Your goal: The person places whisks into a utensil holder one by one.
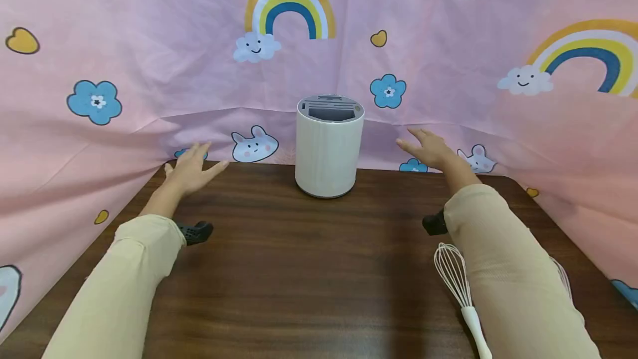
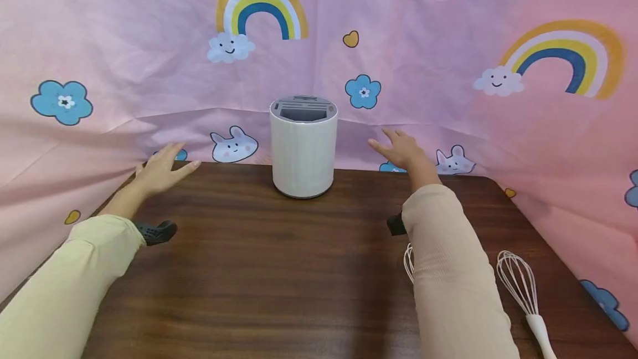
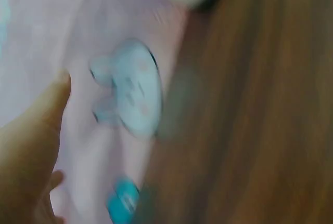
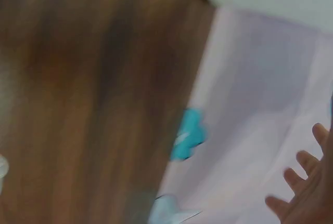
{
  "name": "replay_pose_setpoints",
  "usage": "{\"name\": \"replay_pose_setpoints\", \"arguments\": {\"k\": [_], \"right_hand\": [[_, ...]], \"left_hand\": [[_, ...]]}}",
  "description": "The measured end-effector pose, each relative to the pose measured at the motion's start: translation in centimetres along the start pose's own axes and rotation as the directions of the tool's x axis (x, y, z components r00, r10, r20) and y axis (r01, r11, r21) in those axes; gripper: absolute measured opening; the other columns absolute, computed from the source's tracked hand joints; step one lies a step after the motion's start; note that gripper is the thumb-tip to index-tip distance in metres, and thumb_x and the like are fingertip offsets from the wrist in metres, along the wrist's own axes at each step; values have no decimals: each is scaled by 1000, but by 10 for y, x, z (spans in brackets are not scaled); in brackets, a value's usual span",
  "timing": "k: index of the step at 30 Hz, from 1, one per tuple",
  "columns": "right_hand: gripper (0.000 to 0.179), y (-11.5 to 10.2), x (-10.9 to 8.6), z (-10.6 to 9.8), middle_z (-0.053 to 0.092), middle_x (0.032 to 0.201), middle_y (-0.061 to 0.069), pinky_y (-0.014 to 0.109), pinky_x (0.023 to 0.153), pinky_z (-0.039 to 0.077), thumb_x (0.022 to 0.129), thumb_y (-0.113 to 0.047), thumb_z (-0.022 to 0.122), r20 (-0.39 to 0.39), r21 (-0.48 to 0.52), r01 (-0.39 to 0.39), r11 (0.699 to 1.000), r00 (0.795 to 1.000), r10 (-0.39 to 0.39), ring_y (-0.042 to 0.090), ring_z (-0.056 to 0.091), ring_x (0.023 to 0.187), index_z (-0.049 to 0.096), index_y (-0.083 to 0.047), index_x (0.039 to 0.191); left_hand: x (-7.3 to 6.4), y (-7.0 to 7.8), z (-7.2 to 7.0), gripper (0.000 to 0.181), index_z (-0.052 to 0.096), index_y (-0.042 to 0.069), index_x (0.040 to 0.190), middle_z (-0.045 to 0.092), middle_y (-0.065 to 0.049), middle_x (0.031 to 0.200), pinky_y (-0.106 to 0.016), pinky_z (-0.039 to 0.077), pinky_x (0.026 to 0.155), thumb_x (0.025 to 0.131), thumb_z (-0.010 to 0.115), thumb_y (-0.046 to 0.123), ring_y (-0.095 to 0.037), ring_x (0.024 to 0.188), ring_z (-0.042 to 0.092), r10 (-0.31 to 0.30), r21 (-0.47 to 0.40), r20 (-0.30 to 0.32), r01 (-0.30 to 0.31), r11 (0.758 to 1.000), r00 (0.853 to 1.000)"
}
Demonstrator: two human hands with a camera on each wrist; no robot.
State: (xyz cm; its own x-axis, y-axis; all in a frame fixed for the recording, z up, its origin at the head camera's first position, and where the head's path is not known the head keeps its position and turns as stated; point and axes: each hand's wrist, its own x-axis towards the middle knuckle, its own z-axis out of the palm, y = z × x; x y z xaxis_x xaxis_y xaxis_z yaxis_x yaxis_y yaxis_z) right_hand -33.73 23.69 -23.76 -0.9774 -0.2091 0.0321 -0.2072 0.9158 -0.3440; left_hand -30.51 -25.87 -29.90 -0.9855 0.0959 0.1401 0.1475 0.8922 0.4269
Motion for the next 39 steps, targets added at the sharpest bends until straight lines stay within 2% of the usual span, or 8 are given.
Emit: {"name": "replay_pose_setpoints", "arguments": {"k": [4,7,11,16,20,24,29,39], "right_hand": [[67,-26,19,-5,20,148,19,57,100,19,94,-48,41,-63,200,110,974,993,-99,40,19,133,21,-9,146],[63,-47,31,-8,28,145,17,54,99,26,94,-44,44,-101,306,165,938,985,-141,36,28,131,25,-13,145],[55,-68,41,-8,40,138,18,50,98,30,96,-34,47,-106,405,186,895,982,-156,32,41,123,31,-12,143],[47,-77,49,0,48,130,20,43,95,37,96,-23,49,-91,521,161,838,987,-133,33,52,113,40,-4,138],[45,-76,50,3,53,125,20,39,90,42,94,-20,53,-113,568,159,807,987,-115,32,56,107,45,-2,134],[44,-77,45,1,56,121,21,38,85,45,93,-20,56,-125,535,174,827,984,-126,33,59,102,48,0,131],[43,-80,26,-4,58,118,19,36,79,48,90,-19,60,-124,489,205,848,978,-165,32,62,97,52,0,128],[42,-79,-25,-4,63,107,20,39,78,49,89,-18,61,-120,448,290,846,957,-265,29,64,89,53,1,126]], "left_hand": [[23,45,-3,59,33,0,139,33,-26,138,-59,25,96,95,45,38,-44,125,31,95,-228,-108,-118,967,990],[42,88,-4,47,42,4,135,42,-22,134,-50,34,94,96,46,30,-38,120,42,99,-437,-134,-148,887,986],[64,134,1,44,42,15,138,41,-15,137,-39,40,87,97,45,31,-28,114,47,67,-607,-68,-95,789,995],[78,155,12,43,40,22,138,41,-11,137,-35,44,72,97,45,31,-29,106,54,-7,-689,8,11,724,1000],[81,156,17,42,44,16,135,49,-16,130,-46,42,88,95,49,27,-35,105,57,-18,-735,-33,-12,678,999],[77,155,17,42,47,14,132,52,-16,126,-43,43,87,93,52,28,-34,99,60,-11,-700,-70,-42,713,997],[55,157,10,41,47,13,131,56,-17,121,-41,46,84,92,52,27,-32,95,62,18,-647,-74,-62,760,997],[-4,165,-1,42,48,12,130,61,-18,113,-39,47,80,92,56,28,-30,92,64,65,-647,-21,-63,760,998]]}}
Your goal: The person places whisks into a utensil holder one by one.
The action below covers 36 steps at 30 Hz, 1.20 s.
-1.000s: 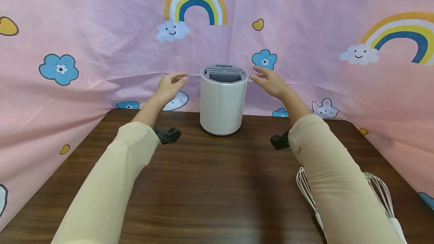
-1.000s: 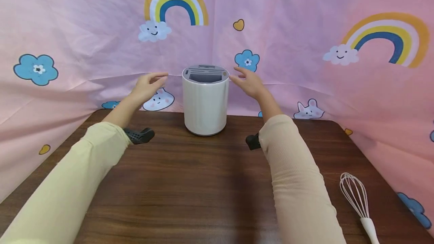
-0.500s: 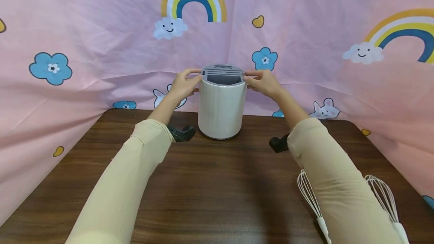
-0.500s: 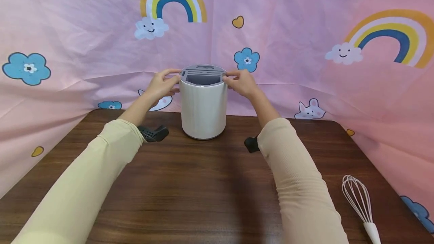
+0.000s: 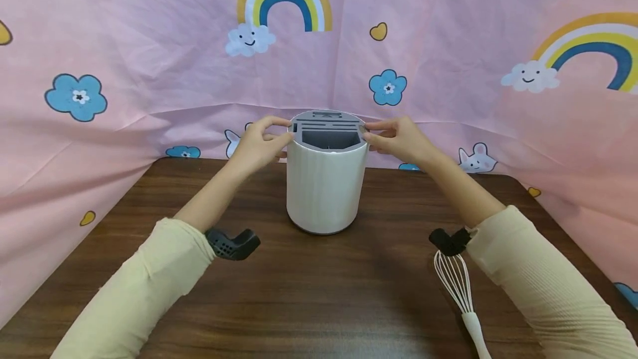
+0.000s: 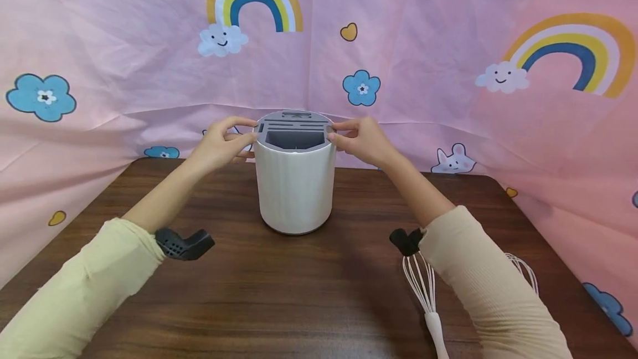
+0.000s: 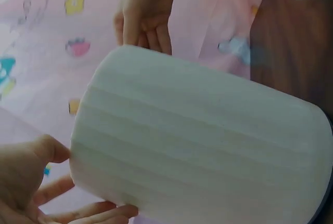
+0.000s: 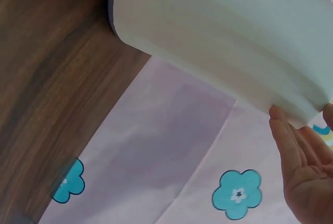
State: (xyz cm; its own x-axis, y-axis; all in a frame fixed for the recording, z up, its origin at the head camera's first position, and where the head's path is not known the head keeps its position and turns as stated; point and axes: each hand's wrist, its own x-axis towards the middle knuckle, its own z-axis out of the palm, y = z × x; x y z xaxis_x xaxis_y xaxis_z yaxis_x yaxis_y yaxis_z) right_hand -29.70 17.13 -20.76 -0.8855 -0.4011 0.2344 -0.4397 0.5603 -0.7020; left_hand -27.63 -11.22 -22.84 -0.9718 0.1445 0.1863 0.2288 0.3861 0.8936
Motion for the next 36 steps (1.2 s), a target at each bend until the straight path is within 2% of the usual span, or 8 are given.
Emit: {"name": "replay_pose_setpoints", "arguments": {"k": [4,10,13,18,21,25,29,36], "right_hand": [[41,-4,-23,0,65,100,21,36,76,50,89,-16,61,4,4,36,999,999,-36,29,65,86,53,3,125],[39,-18,-58,3,66,100,18,24,71,48,88,-16,62,-17,6,36,999,999,-36,26,65,89,56,3,122],[39,-25,-73,5,66,100,16,26,72,48,88,-18,63,-27,-3,26,1000,999,-27,23,65,90,57,1,122],[40,-36,-97,7,67,101,12,29,72,49,87,-24,64,-40,-31,8,999,999,-9,18,65,88,59,-3,121],[40,-41,-112,9,67,99,9,29,70,50,87,-25,65,-51,-40,7,999,999,-9,16,66,86,60,-5,121],[40,-45,-128,11,67,101,8,28,69,50,87,-26,65,-66,-57,5,998,998,-8,14,66,87,60,-7,121],[41,-47,-135,13,66,104,9,29,70,51,87,-26,65,-63,-66,11,998,998,-15,17,65,89,59,-8,122],[37,-42,-140,3,64,108,6,29,74,50,89,-20,62,-3,-38,73,997,997,-74,15,64,92,58,-8,124]], "left_hand": [[-23,6,1,42,51,12,126,64,-16,105,-36,48,75,90,58,30,-27,87,64,28,19,17,-29,999,999],[-57,15,4,39,54,13,123,64,-13,104,-37,49,73,88,60,30,-23,86,64,69,16,40,-70,997,997],[-72,18,5,38,55,13,120,63,-9,107,-36,49,71,88,62,31,-20,89,63,90,50,32,-92,995,995],[-95,23,6,36,58,15,116,62,-4,110,-41,44,81,86,63,35,-20,101,57,111,102,15,-112,988,994],[-107,26,7,36,58,19,115,62,-2,108,-43,42,84,85,63,37,-20,98,59,109,127,21,-111,986,994],[-122,28,9,36,56,21,116,61,-3,108,-40,46,74,85,64,38,-16,81,66,91,106,50,-96,990,995],[-133,29,11,38,54,21,116,58,-5,113,-36,46,67,85,63,41,-13,77,66,91,103,57,-97,990,994],[-135,30,11,37,54,21,115,57,-4,113,-37,46,67,85,63,41,-13,76,66,86,98,50,-91,991,995]]}}
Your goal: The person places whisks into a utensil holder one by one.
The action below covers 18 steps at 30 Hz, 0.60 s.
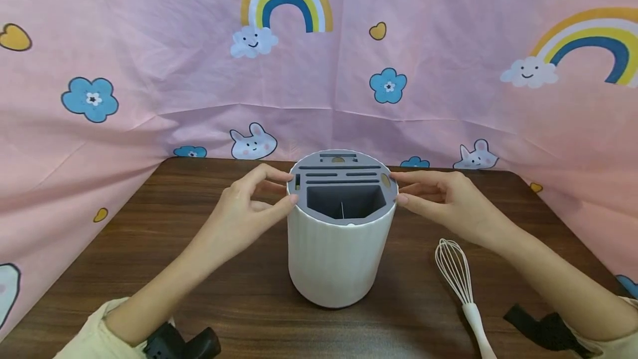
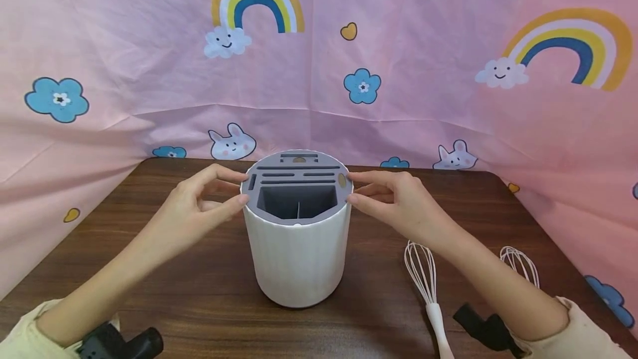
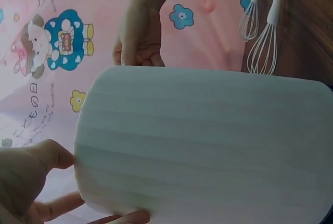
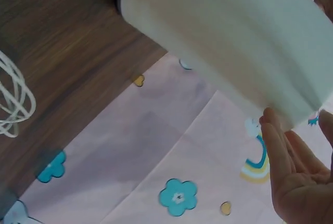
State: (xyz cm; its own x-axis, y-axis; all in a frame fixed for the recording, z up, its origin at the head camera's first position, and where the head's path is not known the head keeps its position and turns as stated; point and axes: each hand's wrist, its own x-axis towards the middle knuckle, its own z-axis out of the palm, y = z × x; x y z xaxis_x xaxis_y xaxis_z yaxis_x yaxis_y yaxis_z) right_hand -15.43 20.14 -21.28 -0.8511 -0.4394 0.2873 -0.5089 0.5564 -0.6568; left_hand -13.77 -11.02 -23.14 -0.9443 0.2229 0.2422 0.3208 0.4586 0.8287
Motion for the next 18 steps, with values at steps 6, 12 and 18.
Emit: {"name": "replay_pose_setpoints", "arguments": {"k": [6,12,18], "right_hand": [[33,24,-11,-19,66,101,11,29,74,50,92,-16,58,103,102,-88,991,992,78,15,66,88,57,0,120],[39,65,-35,-36,62,106,21,33,75,50,94,-13,52,377,225,-303,926,904,205,25,64,91,48,13,123],[40,95,-62,-37,63,98,17,38,71,51,93,-16,54,510,156,-450,879,799,319,29,63,87,49,14,119]], "left_hand": [[0,0,-1,40,54,21,117,57,-4,113,-36,45,67,84,63,42,-14,79,66,-14,-4,8,14,1000,1000],[0,0,0,41,54,23,117,58,-3,114,-36,45,67,84,63,46,-13,81,66,-22,4,13,22,1000,1000],[0,0,-1,41,53,22,118,57,-3,116,-37,45,69,85,62,44,-13,81,66,-3,18,11,3,1000,1000]]}}
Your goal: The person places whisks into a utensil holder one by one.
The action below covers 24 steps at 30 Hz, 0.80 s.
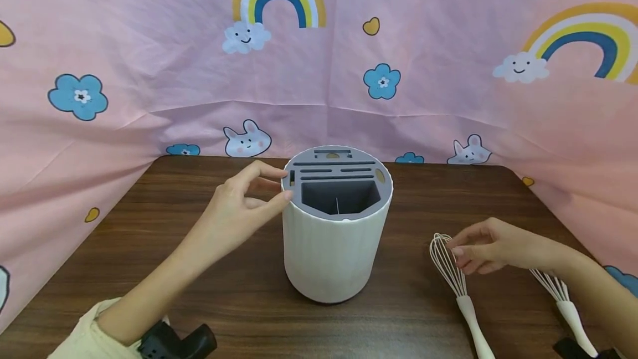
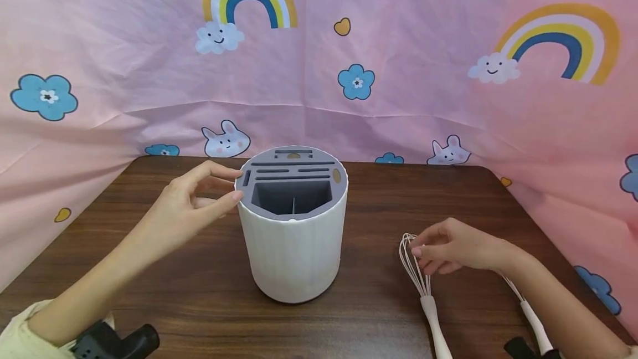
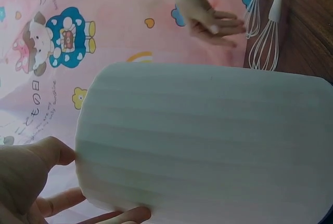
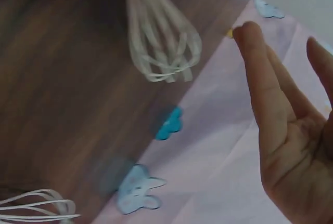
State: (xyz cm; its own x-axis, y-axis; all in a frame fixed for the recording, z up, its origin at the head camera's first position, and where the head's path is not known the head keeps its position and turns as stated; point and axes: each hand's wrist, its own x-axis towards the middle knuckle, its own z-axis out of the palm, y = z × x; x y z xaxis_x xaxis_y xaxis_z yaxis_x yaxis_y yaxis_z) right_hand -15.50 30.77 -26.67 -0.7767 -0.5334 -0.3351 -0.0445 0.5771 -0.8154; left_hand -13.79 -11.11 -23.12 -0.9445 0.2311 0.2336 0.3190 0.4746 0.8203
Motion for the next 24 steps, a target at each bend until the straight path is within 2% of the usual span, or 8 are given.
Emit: {"name": "replay_pose_setpoints", "arguments": {"k": [5,12,20,24], "right_hand": [[32,26,-6,7,63,90,15,42,67,51,93,-17,54,28,6,-69,998,997,68,30,63,81,56,10,110],[21,54,-10,22,63,76,14,37,55,51,92,-17,56,52,1,-80,997,995,79,26,64,67,64,3,91],[26,67,-15,32,63,66,8,31,49,50,91,-17,58,114,-8,-81,997,990,82,19,62,57,64,3,77],[26,69,-17,36,63,62,6,30,46,49,90,-13,58,152,20,-47,999,987,44,14,61,53,62,6,73]], "left_hand": [[0,-1,-1,40,54,22,118,57,-2,117,-37,45,69,85,62,43,-14,82,66,1,-9,0,-1,1000,1000],[1,0,-2,40,54,22,118,55,0,119,-37,45,70,86,61,43,-14,83,66,9,-11,4,-9,1000,1000],[1,-1,-2,40,54,23,118,55,-1,117,-37,46,70,85,62,43,-15,85,66,6,-4,1,-6,1000,1000],[2,-2,-1,40,54,24,119,54,0,118,-38,45,71,85,62,44,-14,85,66,2,-5,4,-2,1000,1000]]}}
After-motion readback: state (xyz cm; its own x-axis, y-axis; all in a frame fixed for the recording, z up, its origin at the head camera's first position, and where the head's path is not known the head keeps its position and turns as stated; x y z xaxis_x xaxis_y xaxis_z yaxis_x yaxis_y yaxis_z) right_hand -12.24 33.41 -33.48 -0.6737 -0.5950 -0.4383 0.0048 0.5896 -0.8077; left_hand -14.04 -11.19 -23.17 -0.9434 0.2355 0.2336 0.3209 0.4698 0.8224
